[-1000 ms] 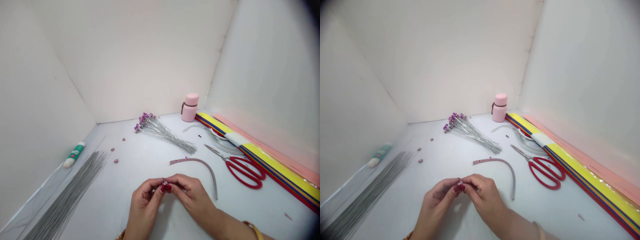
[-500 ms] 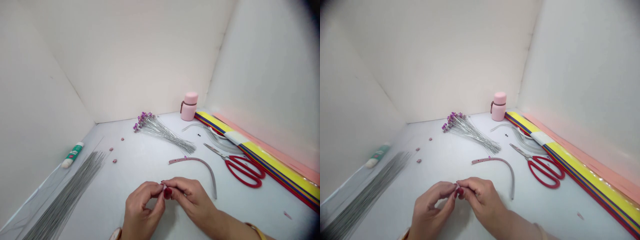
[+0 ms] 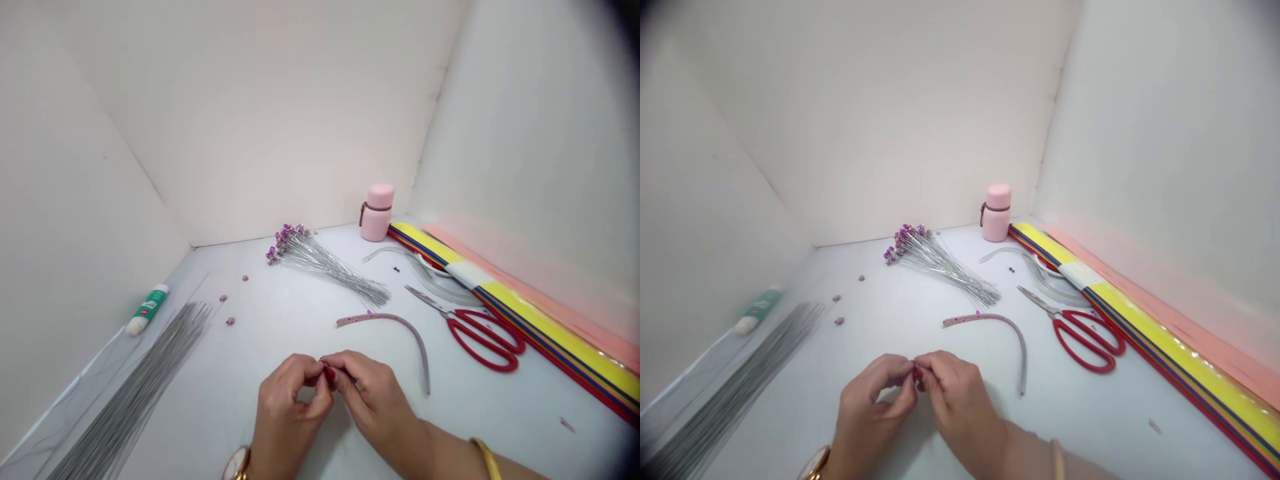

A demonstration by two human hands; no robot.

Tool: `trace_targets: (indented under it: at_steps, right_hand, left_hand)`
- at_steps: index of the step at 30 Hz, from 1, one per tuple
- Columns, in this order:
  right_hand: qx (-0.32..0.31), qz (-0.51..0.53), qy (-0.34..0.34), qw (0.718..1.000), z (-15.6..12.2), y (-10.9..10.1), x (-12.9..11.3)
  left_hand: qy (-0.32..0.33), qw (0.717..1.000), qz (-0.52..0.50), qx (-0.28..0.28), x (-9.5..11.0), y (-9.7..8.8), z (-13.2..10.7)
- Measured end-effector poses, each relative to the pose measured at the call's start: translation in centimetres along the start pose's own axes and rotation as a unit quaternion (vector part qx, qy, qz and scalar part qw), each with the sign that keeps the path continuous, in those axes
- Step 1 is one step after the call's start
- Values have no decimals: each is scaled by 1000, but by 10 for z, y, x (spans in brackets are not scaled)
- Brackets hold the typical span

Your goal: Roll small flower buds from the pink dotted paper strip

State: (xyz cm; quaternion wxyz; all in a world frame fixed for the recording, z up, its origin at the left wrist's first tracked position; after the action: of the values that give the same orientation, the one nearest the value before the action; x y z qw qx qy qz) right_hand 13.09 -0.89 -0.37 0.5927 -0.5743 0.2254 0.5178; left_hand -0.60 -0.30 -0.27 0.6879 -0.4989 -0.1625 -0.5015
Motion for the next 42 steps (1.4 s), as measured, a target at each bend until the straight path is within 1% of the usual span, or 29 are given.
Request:
trace_targets:
  at_steps: [2, 4, 5, 7, 10, 12, 14, 20, 29, 34, 37, 39, 41, 42]
  right_hand:
    - [-10, 53, 28, 998, 2, 0, 2]
    - [-14, 112, 48, 992, 3, -2, 3]
    - [-18, 132, 52, 990, 4, -4, 4]
    - [-28, 146, 48, 988, 5, -6, 4]
    - [-35, 144, 43, 988, 5, -9, 3]
    - [-30, 136, 44, 989, 5, -10, 3]
    - [-28, 118, 46, 992, 5, -10, 4]
    - [-28, 65, 21, 997, 5, -10, 7]
    - [-31, 48, -6, 998, 4, -13, 5]
    - [-35, 35, -6, 999, 3, -12, 2]
    - [-27, 6, -21, 999, 2, -9, 1]
    - [-20, -15, -30, 999, 2, -7, 0]
    - [-12, -23, -26, 999, 2, -5, 0]
    - [-11, -12, -16, 1000, 2, -5, -1]
  left_hand:
    - [-72, 994, -86, -19, -1, 0, 1]
    - [-139, 972, -184, -34, -1, -1, 2]
    - [-163, 960, -224, -40, -1, -2, 2]
    - [-188, 942, -277, -41, 0, -3, 2]
    - [-193, 932, -304, -36, 0, -3, 1]
    - [-195, 933, -299, -37, -1, -3, 1]
    - [-188, 941, -278, -47, -2, -2, 0]
    - [-128, 972, -185, -70, -3, -3, -2]
    - [-103, 984, -128, -64, -1, -4, 1]
    - [-61, 995, -66, -43, 1, -3, -1]
    - [-34, 998, -39, -24, 3, -2, -1]
    - [-41, 999, -30, -13, 2, 0, -1]
    - [-76, 996, -51, -16, 1, 1, -1]
    - [-99, 992, -79, -19, 0, 1, -1]
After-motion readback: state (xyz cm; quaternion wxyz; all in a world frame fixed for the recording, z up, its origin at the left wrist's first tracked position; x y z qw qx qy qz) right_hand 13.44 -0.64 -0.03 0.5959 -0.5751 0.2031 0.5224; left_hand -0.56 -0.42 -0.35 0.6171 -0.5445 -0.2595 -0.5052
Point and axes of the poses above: each hand's wrist, its own z-axis towards the middle knuckle, its own y-axis out of the palm, x = y × z, the point moved 1 cm from there along z, towards the middle knuckle, and after that the axes turned 8 degrees about -x, right-handed, at the moved point
